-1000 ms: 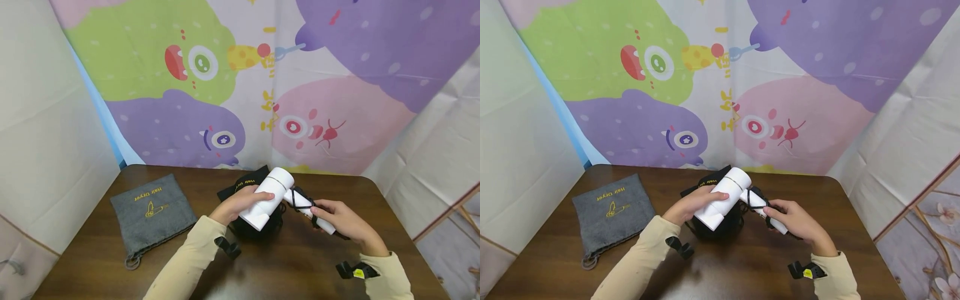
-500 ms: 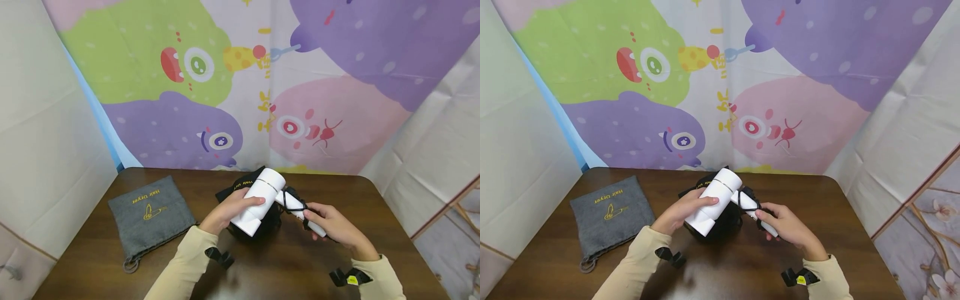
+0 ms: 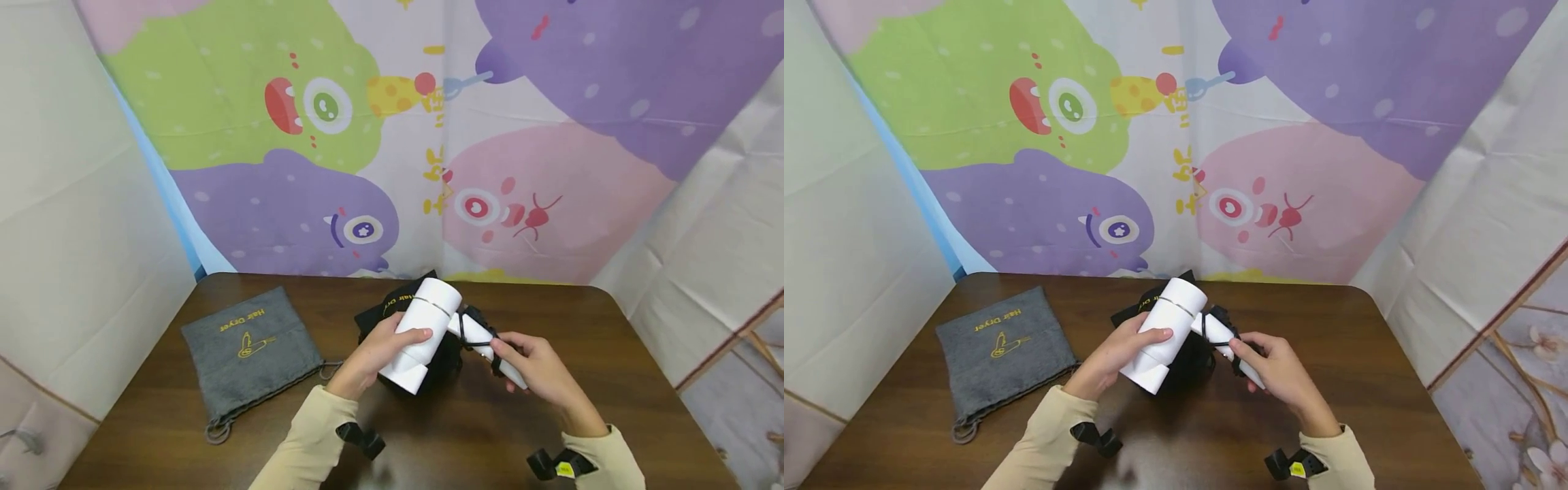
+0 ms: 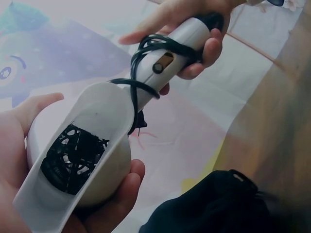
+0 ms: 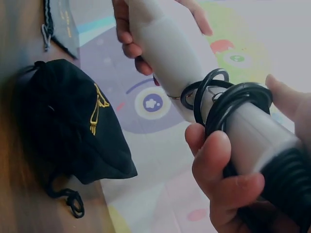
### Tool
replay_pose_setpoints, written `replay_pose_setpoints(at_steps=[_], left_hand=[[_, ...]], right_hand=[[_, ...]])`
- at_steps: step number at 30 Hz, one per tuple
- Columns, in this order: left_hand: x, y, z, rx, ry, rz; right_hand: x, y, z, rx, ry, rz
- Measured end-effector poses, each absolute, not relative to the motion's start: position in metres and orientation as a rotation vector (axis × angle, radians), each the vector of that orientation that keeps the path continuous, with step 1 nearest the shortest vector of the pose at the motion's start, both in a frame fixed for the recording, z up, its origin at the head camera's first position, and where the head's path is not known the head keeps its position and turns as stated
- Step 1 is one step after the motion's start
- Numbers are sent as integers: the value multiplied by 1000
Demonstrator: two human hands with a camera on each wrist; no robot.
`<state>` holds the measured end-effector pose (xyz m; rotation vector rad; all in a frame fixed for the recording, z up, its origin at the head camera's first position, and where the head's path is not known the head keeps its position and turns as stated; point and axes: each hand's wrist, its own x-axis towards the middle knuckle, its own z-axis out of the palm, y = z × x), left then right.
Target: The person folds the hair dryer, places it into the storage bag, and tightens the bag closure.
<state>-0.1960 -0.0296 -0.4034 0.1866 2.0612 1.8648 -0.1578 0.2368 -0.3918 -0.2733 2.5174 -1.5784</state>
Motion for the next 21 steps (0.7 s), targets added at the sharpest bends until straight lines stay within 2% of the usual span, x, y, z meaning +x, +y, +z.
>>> replay_pose_setpoints(at_steps=[7,21], left_hand=[[-194,-24,-409,157,2039,1906],[-187,-24,-409,128,2095,1918]], right_hand=[[-156,233,-395,-73,2534,-1602],[-151,222,-398,60,2560,-1711]])
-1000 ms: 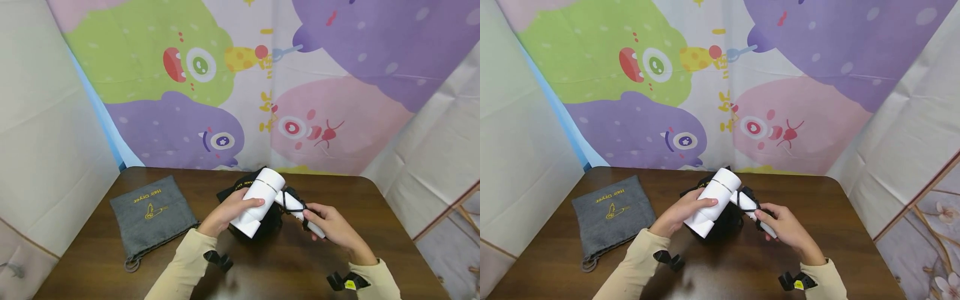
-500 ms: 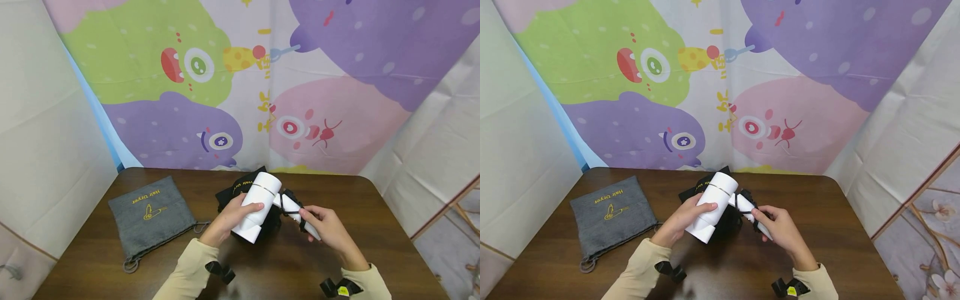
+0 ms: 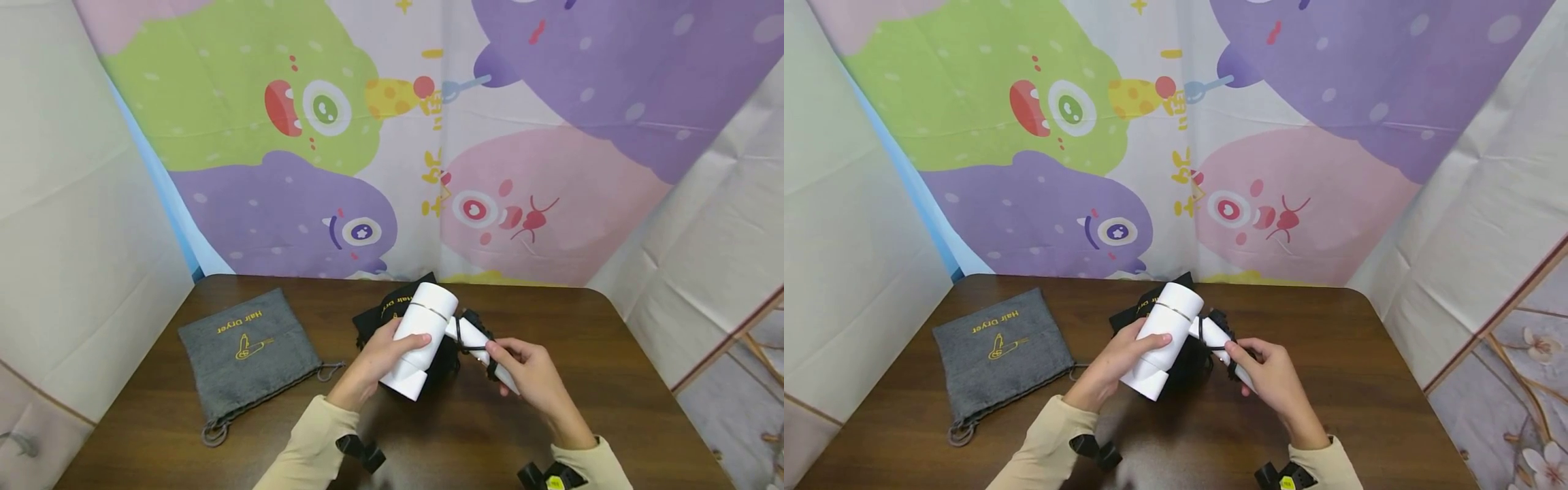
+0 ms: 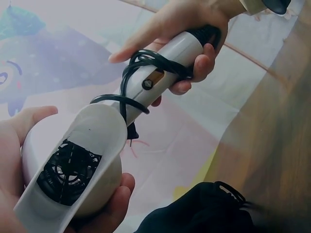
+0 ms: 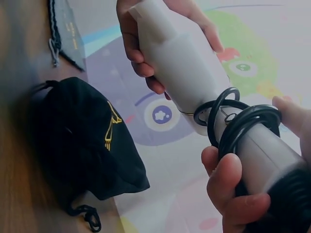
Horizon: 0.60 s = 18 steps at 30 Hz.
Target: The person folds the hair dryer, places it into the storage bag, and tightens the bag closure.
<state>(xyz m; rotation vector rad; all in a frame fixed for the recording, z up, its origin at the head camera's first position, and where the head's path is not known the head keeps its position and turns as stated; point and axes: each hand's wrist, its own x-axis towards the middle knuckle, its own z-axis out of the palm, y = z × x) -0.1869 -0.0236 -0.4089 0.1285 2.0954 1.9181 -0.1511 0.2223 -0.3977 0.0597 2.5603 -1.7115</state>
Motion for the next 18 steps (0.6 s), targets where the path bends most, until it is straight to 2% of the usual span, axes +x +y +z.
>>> replay_pose_setpoints(at_steps=[11,18], left_hand=[[-185,-25,-409,123,2137,1924],[-176,-7,-413,36,2066,2102]], right_hand=[[-148,211,-401,163,2570,-1781],[-143,181,-412,215,2529,-2010]])
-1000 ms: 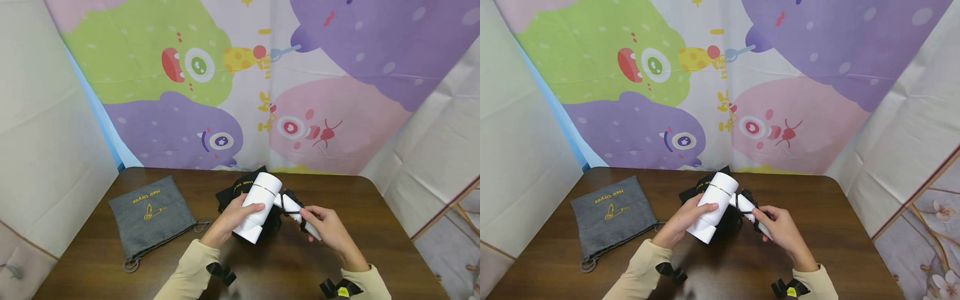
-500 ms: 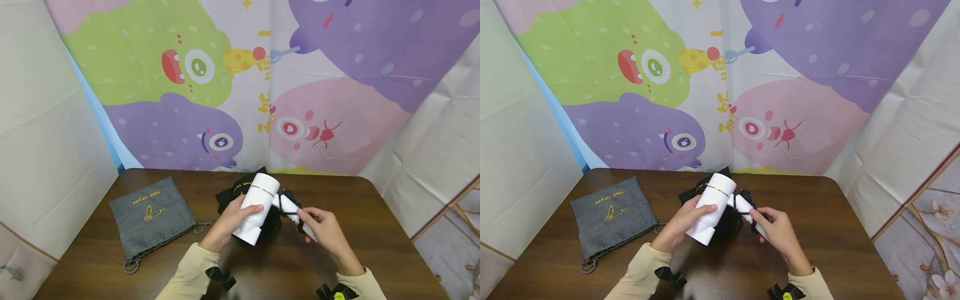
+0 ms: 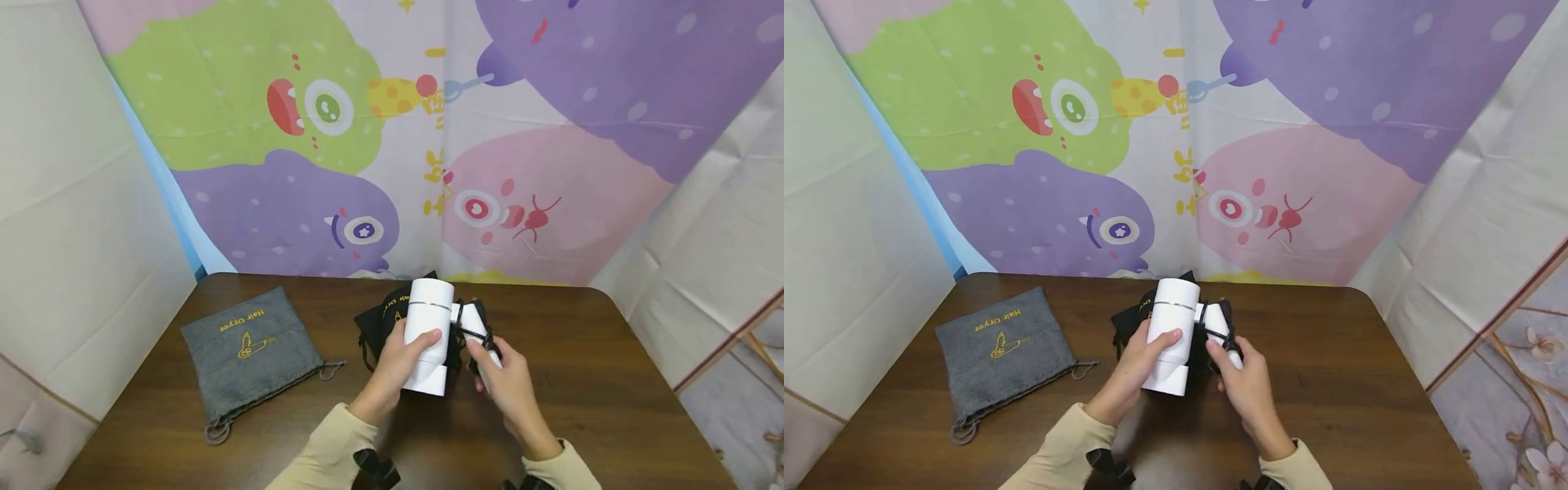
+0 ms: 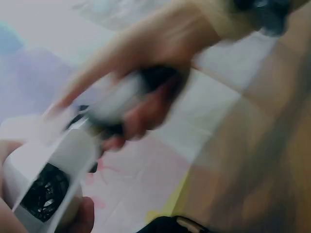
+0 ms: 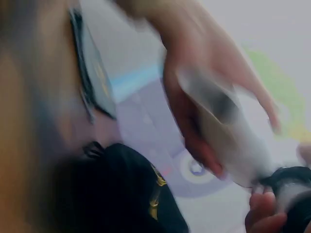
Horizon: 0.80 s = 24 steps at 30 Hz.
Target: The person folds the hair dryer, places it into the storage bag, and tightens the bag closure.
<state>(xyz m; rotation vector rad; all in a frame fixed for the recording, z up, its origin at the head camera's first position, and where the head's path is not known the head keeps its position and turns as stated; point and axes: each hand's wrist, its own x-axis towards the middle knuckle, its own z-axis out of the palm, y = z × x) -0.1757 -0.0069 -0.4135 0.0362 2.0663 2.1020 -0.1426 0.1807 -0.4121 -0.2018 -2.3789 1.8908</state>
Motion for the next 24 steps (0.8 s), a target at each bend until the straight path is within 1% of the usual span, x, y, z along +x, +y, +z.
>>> replay_pose_setpoints(at_steps=[6,13,24], left_hand=[[-171,-1,-419,-54,2063,2153],[-173,-1,-419,-83,2083,2166],[-168,4,-421,-117,2081,2177]], right_hand=[[-138,161,-422,-248,-2322,1932],[-141,160,-422,-240,-2330,1887],[-137,154,-423,-315,-2269,1923]])
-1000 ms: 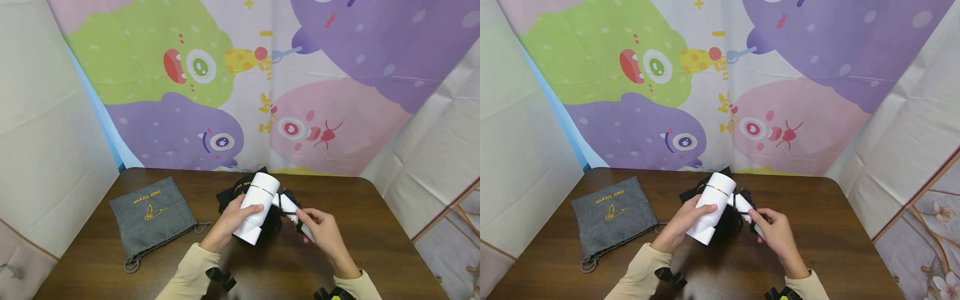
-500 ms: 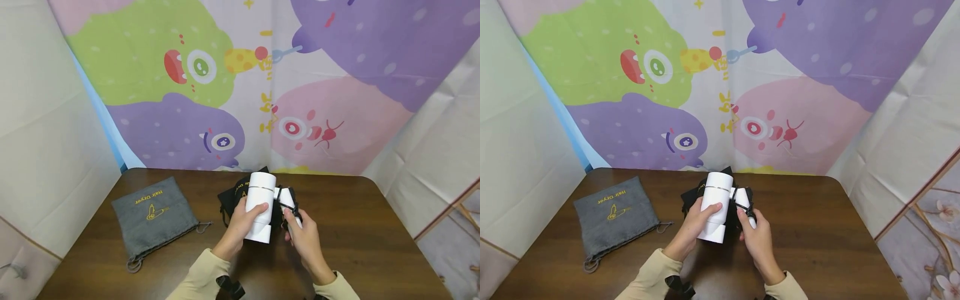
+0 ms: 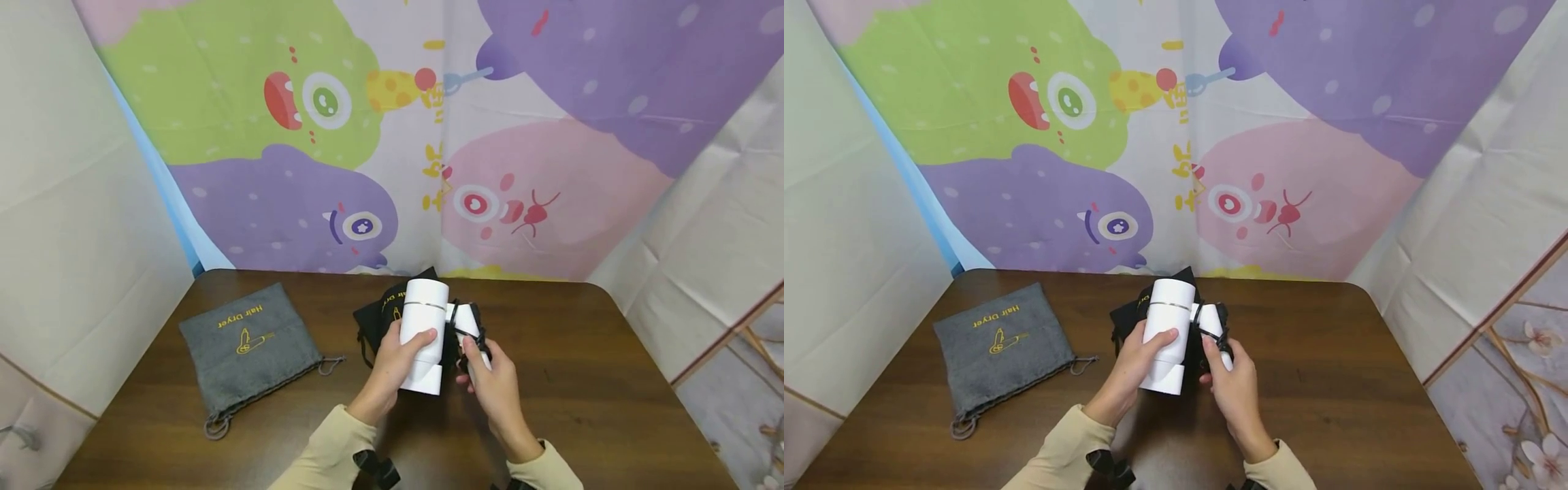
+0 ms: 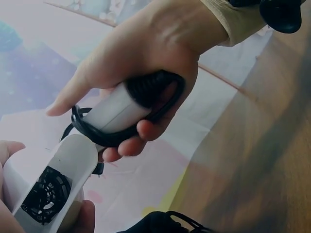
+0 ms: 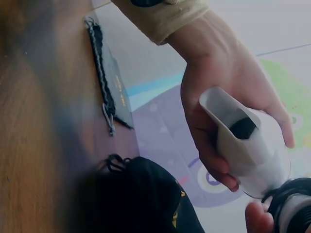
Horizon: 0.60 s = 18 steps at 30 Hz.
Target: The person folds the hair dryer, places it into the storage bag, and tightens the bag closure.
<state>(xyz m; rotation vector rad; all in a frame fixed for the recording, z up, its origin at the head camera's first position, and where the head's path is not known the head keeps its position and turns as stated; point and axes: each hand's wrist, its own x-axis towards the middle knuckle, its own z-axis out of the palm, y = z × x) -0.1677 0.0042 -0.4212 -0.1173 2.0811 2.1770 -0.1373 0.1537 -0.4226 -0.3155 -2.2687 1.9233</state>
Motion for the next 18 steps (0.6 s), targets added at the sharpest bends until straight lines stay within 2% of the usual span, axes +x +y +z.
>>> replay_pose_setpoints(at_steps=[8,18], left_hand=[[-153,26,-430,-207,2024,2366],[-152,25,-431,-258,2000,2379]], right_hand=[[-133,132,-432,-367,-2233,1793],[-135,132,-431,-364,-2255,1816]])
